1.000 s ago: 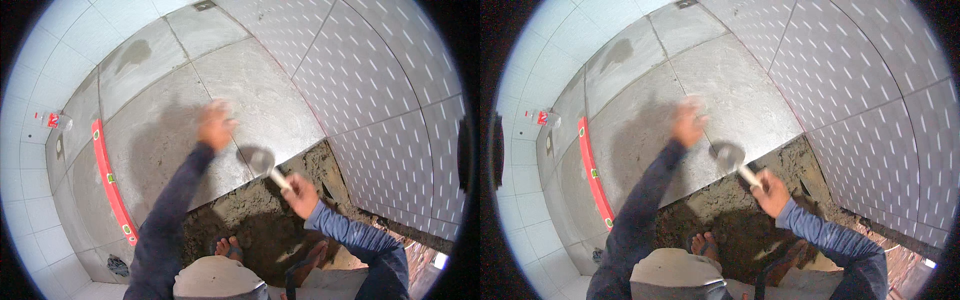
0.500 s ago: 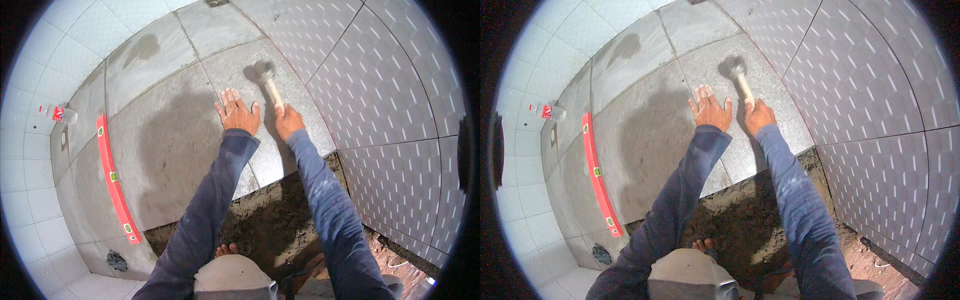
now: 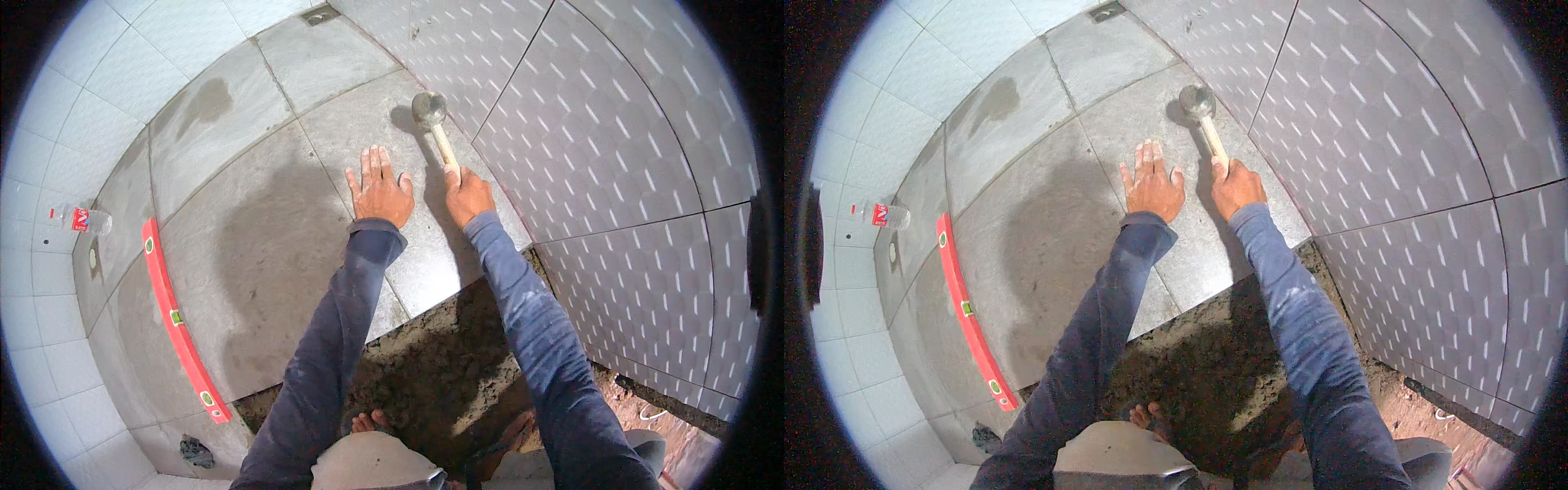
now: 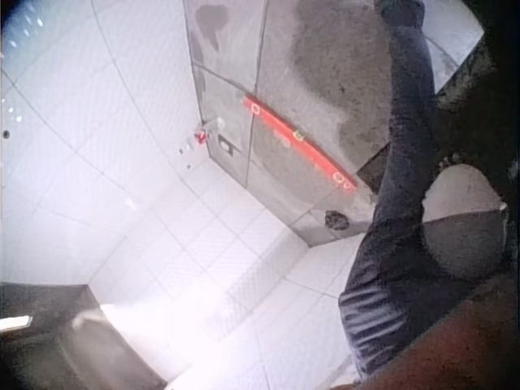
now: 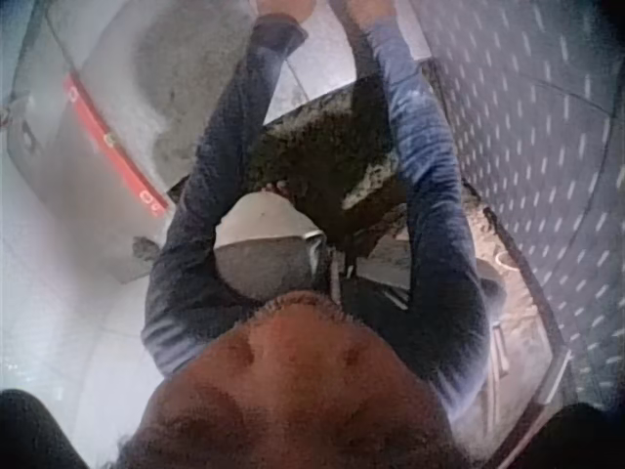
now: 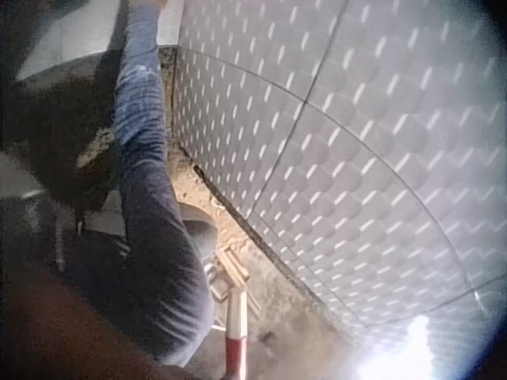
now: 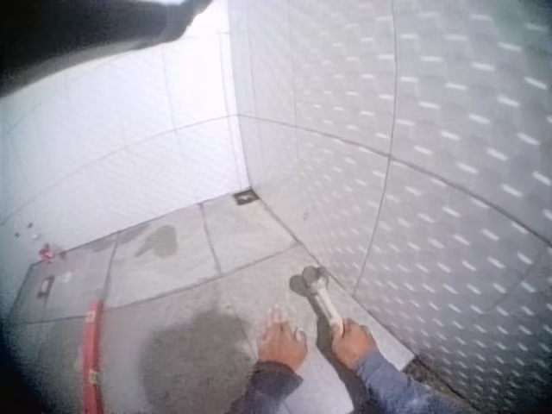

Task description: The person places a large floor tile onto a bed of wet mortar, then uses a rubber mallet to tap it into position. They check the level with a spirit level and adjust the mortar underneath with a trowel before continuing to secure the tile.

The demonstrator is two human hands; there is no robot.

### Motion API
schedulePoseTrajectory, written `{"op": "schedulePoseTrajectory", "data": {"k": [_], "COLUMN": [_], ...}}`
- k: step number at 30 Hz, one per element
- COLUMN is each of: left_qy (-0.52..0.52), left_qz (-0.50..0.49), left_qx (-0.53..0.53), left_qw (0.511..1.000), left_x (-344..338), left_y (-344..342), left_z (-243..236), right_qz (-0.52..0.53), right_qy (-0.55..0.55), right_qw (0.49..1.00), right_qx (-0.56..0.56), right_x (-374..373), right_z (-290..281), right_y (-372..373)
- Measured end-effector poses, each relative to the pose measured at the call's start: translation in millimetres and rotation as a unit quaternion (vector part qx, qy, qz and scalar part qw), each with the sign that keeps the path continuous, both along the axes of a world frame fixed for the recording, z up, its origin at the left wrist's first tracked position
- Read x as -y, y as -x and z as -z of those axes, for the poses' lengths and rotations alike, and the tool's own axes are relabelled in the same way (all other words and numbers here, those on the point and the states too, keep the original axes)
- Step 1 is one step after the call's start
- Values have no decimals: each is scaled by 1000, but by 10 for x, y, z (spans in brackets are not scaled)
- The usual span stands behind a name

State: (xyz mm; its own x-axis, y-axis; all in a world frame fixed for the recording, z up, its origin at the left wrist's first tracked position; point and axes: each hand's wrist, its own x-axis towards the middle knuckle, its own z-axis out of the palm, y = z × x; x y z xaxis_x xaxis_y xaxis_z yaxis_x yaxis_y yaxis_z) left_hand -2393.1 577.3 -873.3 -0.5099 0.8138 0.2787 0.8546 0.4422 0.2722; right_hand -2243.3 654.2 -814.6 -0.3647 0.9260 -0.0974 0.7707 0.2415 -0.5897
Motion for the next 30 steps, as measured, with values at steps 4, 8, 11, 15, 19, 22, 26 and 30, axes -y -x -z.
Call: {"op": "schedulePoseTrajectory", "data": {"k": [4,8,11,15,19,22,26,30], "left_qy": [-3,7,21,36,59,46,48,19], "left_qz": [-2,-18,-71,-94,-100,-96,-78,2], "left_qx": [21,26,28,13,-8,-15,-36,-20], "left_qw": [1000,999,997,995,993,994,995,1000], "left_x": [-65,139,437,506,548,482,504,447], "left_y": [-55,99,96,46,54,38,-25,-249], "left_z": [-31,-5,13,-25,-31,-29,-30,-71], "right_qz": [-6,-9,-28,-40,-54,-39,-65,-30], "right_qy": [-40,-12,-19,-21,-7,13,29,15], "right_qw": [998,999,993,997,998,999,995,991], "right_qx": [40,-52,-111,-65,-23,-10,-68,-132], "right_x": [16,82,375,383,262,60,-10,389], "right_z": [170,-67,-289,-35,22,57,-136,-220], "right_y": [-147,-96,-239,-134,284,478,471,-103]}}
